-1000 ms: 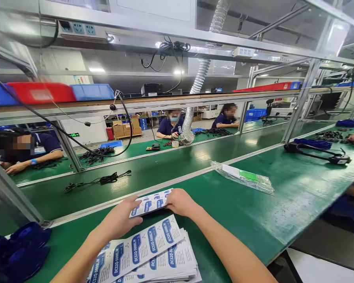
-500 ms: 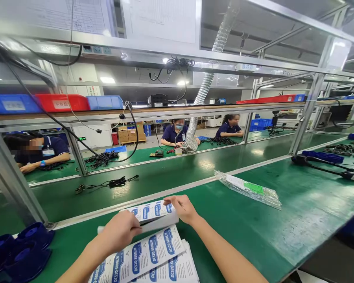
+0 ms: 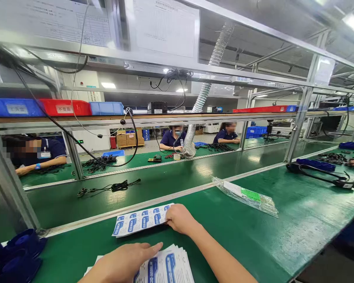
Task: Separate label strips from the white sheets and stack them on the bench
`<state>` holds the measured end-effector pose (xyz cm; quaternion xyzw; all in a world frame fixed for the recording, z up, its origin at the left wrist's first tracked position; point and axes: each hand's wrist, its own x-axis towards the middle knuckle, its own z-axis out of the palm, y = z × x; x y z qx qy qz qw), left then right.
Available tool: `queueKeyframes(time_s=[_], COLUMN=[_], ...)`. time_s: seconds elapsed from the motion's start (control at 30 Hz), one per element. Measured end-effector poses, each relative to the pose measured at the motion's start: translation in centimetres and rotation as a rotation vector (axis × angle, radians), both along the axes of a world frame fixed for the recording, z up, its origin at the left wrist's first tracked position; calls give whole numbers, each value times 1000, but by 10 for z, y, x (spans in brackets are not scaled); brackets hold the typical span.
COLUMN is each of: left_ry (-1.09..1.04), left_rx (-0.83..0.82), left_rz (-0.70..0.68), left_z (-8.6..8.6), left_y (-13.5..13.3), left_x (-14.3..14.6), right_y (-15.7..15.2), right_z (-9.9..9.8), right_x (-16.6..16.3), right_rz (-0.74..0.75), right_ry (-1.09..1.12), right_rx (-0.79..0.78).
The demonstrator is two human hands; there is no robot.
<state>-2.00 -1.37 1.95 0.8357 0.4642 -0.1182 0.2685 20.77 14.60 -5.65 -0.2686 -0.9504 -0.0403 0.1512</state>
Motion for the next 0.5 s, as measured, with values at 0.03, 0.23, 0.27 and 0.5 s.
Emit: queueKeyframes(time_s=[0.03,0.23,0.27,0.5], left_ry=[-15,-205,-185,-19], left_rx=[19,446,527,415], left_rz=[2,310,341,316], left_z=[2,20,22,22], left_y=[-2,1,4,4], left_x=[-1,-11,-11,-5], right_y=[1,-15,-22,-36], right_z=[0,19,23,31], right_x=[1,-1,-4,-5], right_rz=[-11,146,197,330], right_ry=[14,180,201,409], right_rx=[10,106,109,-178])
